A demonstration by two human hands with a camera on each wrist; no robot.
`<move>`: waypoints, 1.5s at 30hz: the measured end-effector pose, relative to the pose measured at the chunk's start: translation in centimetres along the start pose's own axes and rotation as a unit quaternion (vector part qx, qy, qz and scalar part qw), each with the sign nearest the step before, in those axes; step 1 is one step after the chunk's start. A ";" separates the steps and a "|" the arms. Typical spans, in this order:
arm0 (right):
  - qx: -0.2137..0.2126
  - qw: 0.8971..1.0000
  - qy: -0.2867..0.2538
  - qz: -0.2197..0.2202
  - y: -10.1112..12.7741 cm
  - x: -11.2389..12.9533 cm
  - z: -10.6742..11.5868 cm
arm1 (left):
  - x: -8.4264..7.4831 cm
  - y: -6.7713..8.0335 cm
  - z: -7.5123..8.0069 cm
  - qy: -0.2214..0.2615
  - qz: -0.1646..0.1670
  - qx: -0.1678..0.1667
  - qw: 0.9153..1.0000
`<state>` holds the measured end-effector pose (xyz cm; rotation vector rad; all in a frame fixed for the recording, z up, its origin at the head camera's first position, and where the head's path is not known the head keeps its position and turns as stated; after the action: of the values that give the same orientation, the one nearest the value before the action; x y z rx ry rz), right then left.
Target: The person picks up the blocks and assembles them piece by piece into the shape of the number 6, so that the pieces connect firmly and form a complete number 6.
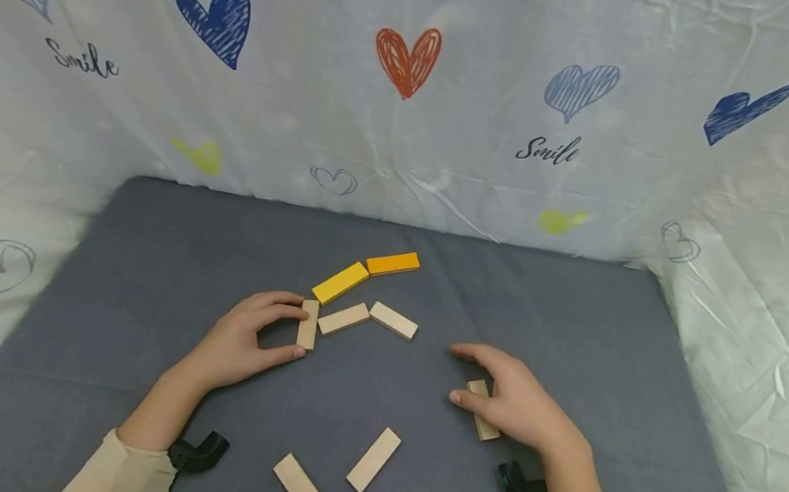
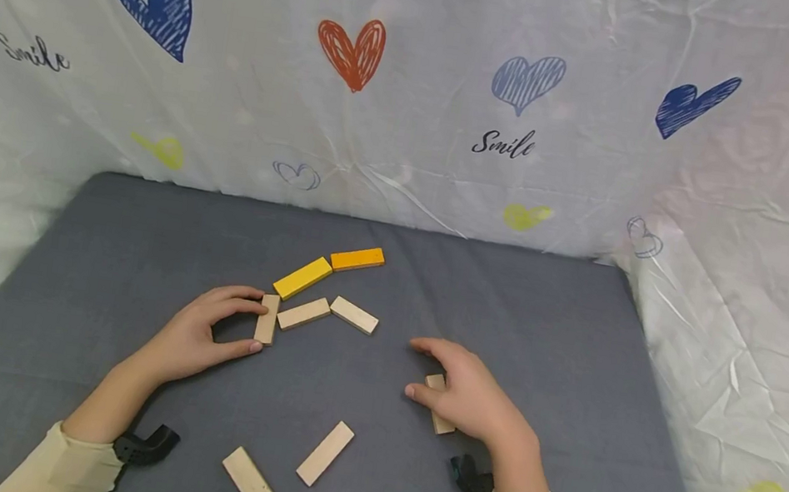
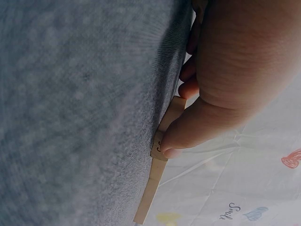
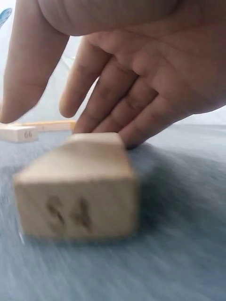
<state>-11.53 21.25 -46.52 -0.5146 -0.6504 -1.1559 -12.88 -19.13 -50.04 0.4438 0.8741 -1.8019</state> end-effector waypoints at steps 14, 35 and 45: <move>-0.013 1.000 -0.006 0.015 3.5 -1.7 1.0 | 0.2 0.1 0.0 0.001 -0.001 -0.002 1.000; -0.021 0.999 0.017 0.024 4.7 -1.9 1.3 | 0.0 0.0 -0.1 0.006 0.005 0.000 1.000; -0.025 0.999 0.024 0.010 4.5 -1.8 1.3 | -0.1 0.0 0.0 0.008 0.002 -0.001 1.000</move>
<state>-8.01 24.78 -47.07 -0.5331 -0.5738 -1.1647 -12.89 -19.07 -50.01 0.4591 0.8852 -1.7959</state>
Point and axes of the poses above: each hand's wrist, its own y-axis away from the middle knuckle, its own z-axis out of the back of the hand, x = y × z, the point moved 5 cm from there along -y, towards the middle knuckle, and after that the axes turned 14 degrees about -x, right-handed, at the moved point
